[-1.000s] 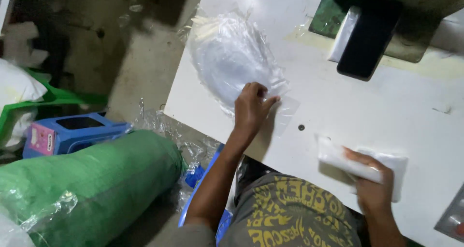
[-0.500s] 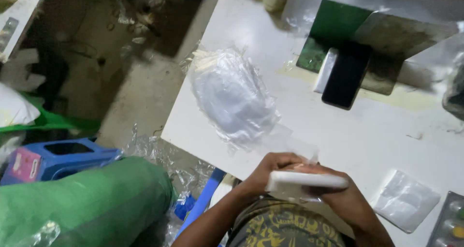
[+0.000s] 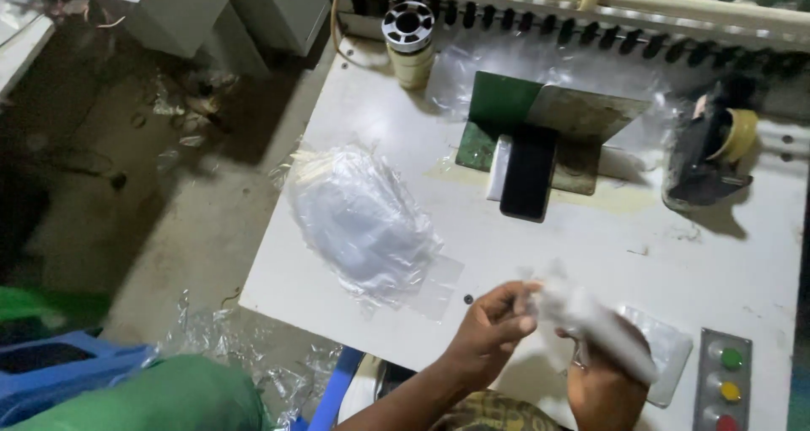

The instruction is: Folding plastic bags and packing them into a larger plastic sleeve

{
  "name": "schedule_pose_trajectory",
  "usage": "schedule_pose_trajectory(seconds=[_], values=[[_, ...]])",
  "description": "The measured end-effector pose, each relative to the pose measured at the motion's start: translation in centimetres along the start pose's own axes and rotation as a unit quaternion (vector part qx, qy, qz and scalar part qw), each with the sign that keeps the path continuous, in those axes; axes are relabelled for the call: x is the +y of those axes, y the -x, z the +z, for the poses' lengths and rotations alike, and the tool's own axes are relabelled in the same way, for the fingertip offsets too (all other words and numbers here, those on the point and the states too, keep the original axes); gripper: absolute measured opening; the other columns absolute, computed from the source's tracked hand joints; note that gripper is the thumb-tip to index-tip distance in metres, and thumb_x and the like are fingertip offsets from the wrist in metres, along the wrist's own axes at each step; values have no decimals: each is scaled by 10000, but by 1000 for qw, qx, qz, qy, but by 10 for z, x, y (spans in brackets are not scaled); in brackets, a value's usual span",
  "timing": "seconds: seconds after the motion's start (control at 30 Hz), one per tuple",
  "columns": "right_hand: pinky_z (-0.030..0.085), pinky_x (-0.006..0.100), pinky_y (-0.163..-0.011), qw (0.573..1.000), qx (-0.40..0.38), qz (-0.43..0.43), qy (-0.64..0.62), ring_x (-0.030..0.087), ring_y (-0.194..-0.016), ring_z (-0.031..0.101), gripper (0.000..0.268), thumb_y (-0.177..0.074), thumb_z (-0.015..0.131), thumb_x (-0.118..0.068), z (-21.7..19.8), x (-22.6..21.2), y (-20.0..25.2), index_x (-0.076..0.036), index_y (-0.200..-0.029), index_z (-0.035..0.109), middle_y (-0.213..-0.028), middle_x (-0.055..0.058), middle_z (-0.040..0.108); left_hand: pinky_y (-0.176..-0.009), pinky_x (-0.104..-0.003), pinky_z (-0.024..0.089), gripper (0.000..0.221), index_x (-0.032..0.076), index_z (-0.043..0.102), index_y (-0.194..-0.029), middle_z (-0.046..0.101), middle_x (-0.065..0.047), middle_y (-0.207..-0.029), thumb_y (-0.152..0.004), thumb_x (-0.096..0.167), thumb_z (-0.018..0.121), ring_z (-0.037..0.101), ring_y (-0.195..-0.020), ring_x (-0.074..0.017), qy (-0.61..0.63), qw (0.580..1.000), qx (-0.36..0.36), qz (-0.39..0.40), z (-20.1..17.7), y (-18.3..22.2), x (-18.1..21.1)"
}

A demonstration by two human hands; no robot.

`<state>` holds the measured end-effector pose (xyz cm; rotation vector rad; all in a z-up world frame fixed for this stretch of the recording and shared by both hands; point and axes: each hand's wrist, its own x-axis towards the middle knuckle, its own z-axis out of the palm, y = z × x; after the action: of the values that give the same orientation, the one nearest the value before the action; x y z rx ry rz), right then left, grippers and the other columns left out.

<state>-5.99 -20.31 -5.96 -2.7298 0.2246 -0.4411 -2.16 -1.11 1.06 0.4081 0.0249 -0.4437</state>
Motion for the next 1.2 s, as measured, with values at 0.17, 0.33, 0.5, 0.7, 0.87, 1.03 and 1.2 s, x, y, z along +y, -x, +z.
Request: schedule_pose_trajectory(seconds=[0.17, 0.33, 0.5, 0.7, 0.87, 1.03, 1.2], values=[[726, 357, -726, 839, 2, -21, -544, 292, -1047, 750, 218, -913, 604, 15, -72, -95, -34, -67, -1042, 760, -1149, 196, 743, -642, -275, 407, 305, 89, 656, -879, 573, -56, -811, -747, -185, 679, 506, -719, -160, -459, 804, 76, 369, 48, -7, 39], [504, 373, -1010, 938, 45, -53, -339, 300, -1162, 629, 343, -791, 643, 19, -51, -86, -51, 3, -1133, 622, -1242, 165, 620, -734, -353, 427, 153, 79, 719, -1094, 624, -39, -830, -959, 95, 652, 544, -779, -213, -617, 704, 5, 352, 50, -5, 19], [451, 236, -609, 919, -41, 90, -381, 100, -709, 565, 325, -797, 638, 71, -22, -64, -26, -74, -1077, 718, -895, 24, 667, -588, -413, 381, 207, 24, 703, -1022, 564, -115, -742, -1063, 143, 538, 495, -607, -268, -689, 571, -50, 443, 38, -21, 36], [442, 207, -659, 572, -116, 314, -749, 64, -784, 522, 202, -963, 646, -85, -24, -32, -39, -52, -1162, 631, -930, 12, 620, -650, -327, 374, 289, 49, 609, -1319, 532, -31, -762, -1047, -3, 529, 444, -677, -175, -723, 555, -180, 369, -15, -16, -20], [503, 364, -743, 657, -213, 336, -640, 205, -796, 626, 228, -1003, 608, -139, -12, -1, -60, 14, -1159, 671, -949, 142, 686, -1028, -529, 512, 374, 102, 467, -1494, 516, -263, -1535, -1126, 138, 525, 620, -1319, -477, -686, 624, -267, 264, -7, -3, -10], [572, 435, -702, 702, -296, 394, -514, 287, -727, 699, 290, -1032, 574, -186, 20, -4, -35, 37, -1168, 700, -929, 216, 736, -1236, -557, 209, 595, 10, 379, -1575, 373, -254, -1625, -1101, 367, 332, 307, -1526, -443, -862, 475, -90, 153, -51, -10, -15], [365, 247, -405, 789, -345, 334, -383, 95, -484, 466, 245, -987, 533, -142, -7, -1, -57, 36, -999, 701, -688, 73, 617, -1282, -509, 116, 689, 13, 371, -1578, 383, -222, -1635, -1100, 488, 225, 306, -1550, -370, -911, 385, -62, 135, -68, -17, -20]])
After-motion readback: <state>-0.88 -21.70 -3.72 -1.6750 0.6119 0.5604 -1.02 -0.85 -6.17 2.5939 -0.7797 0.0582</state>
